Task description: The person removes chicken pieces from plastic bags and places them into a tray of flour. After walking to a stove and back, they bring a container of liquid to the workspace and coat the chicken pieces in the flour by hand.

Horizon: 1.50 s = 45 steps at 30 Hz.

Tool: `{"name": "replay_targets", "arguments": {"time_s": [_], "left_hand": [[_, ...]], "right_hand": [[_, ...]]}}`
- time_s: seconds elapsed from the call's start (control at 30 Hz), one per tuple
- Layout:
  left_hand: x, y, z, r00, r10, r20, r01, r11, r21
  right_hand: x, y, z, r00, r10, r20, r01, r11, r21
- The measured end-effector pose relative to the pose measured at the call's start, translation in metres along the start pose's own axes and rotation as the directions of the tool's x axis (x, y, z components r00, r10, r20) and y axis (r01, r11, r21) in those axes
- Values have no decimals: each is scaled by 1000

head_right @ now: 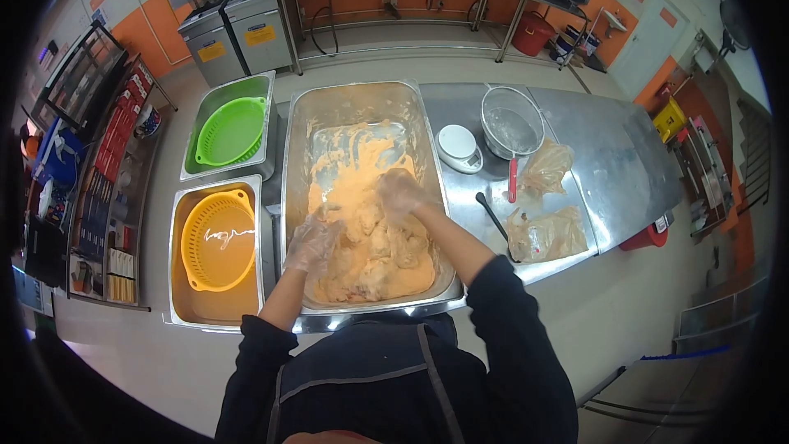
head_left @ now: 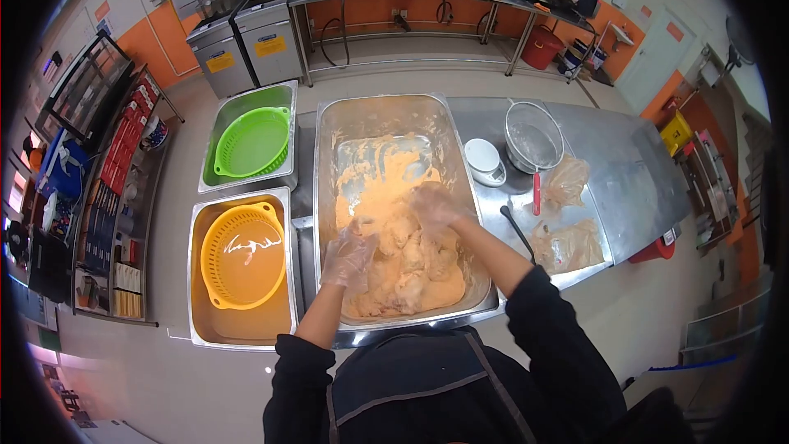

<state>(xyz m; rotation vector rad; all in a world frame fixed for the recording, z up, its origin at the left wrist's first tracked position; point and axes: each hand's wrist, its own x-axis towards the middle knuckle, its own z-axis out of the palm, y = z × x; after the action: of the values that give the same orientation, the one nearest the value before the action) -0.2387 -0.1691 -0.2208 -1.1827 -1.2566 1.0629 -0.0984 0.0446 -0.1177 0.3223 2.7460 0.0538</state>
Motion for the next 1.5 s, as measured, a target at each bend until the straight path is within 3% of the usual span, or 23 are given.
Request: {"name": "replay_targets", "arguments": {"time_s": [0.03,0.07,0.1,0.17,0.2,0.3,0.4,0.53,0.6,0.63,0.73,0.8,0.87,0.93,1.0,1.13,1.23,1.27,1.3,1.37,1.4,1.47,1.5], "left_hand": [[3,-7,-1,981,-94,168,157,893,-421],[5,-14,-2,930,-104,352,342,596,-726],[9,-23,-1,856,-35,516,513,176,-840],[9,-36,3,830,88,551,555,-223,-801],[10,-42,5,874,69,481,486,-181,-855],[7,-67,-8,917,94,388,397,-118,-910],[8,-89,-22,881,278,382,419,-83,-904],[21,-107,-31,604,564,563,769,-227,-598],[24,-64,-18,650,660,377,633,-196,-749],[24,-62,-18,622,713,324,645,-230,-729],[28,-64,-20,468,856,219,830,-342,-440],[12,-15,-28,738,644,199,654,-614,-442],[12,-13,-38,763,584,277,645,-671,-365],[27,-60,-58,563,714,415,822,-535,-194],[35,1,-43,600,689,407,773,-630,-74],[22,16,-31,846,403,349,375,-915,149],[33,-26,-37,730,621,285,405,-729,553],[25,-30,-31,874,221,432,244,-970,2],[13,-35,-16,924,-214,316,-3,-832,-555],[5,-30,-3,902,-349,252,-53,-671,-739],[3,-15,-2,881,-98,462,141,-879,-455],[0,-33,-7,845,196,497,413,-830,-375],[1,-87,-18,879,218,425,459,-631,-626]], "right_hand": [[2,-3,7,987,111,-113,-70,946,317],[1,-9,17,951,249,-182,-91,790,606],[4,-11,23,898,391,-203,-56,558,828],[31,-28,32,951,308,-19,-159,542,825],[41,-32,34,962,264,74,-211,541,814],[24,-33,38,997,-69,-35,67,555,829],[11,-19,49,886,-464,-5,258,485,836],[-72,-30,-15,952,-306,-4,234,718,655],[-87,-32,-17,990,-142,-11,126,837,532],[-93,-34,-17,999,-48,-3,41,830,556],[-101,-43,3,981,134,140,-181,366,913],[-83,-58,71,990,102,94,-105,118,987],[-39,-68,143,908,316,276,-403,470,785],[-26,-83,143,847,414,332,-495,392,775],[-45,-88,75,874,366,320,-324,-54,945],[-60,-75,47,908,418,12,-64,110,992],[-84,-56,21,942,245,-228,128,367,921],[-89,-51,7,951,194,-242,117,499,859],[-93,-45,-7,958,141,-251,112,621,776],[-101,-34,-29,995,30,-92,46,692,721],[-100,-29,-36,1000,-25,0,18,730,683],[-83,-26,-41,985,172,25,-146,740,656],[-71,-24,-41,963,267,33,-226,735,640]]}}
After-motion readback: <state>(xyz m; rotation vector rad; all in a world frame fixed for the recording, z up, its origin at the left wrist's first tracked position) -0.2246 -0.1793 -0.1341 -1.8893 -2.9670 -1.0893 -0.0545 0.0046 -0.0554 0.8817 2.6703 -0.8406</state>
